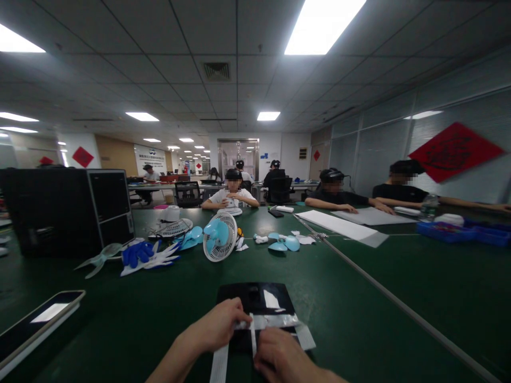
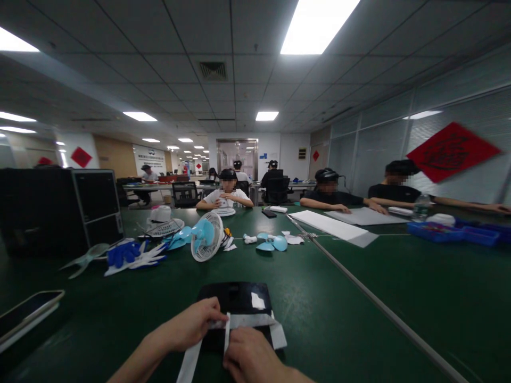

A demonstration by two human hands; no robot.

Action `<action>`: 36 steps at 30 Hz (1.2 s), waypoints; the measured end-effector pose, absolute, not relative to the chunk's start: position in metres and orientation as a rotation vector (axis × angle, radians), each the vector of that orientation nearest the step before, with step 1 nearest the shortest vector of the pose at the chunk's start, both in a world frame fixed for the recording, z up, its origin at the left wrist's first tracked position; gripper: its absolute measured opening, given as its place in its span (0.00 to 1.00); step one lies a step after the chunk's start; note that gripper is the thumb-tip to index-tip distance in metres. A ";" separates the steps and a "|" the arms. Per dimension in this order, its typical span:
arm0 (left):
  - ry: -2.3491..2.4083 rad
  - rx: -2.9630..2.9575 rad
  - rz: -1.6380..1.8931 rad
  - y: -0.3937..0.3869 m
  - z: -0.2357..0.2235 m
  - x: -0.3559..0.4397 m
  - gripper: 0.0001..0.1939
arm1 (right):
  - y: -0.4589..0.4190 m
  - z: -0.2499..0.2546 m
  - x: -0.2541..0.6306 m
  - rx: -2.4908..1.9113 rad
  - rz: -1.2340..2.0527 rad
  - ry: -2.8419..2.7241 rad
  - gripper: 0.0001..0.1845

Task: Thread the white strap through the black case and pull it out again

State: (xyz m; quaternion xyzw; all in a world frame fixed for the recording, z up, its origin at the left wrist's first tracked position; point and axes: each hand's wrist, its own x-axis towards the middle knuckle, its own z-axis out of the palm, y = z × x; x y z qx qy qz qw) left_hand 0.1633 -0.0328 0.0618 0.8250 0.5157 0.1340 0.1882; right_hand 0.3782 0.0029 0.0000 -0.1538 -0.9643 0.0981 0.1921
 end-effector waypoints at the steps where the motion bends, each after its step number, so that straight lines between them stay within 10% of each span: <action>1: 1.454 2.326 0.379 -0.033 0.062 0.164 0.27 | 0.004 -0.001 0.378 -0.434 0.261 -2.722 0.06; 36: 1.471 2.338 0.378 -0.034 0.063 0.165 0.15 | -0.008 0.051 0.387 -0.635 0.502 -2.755 0.23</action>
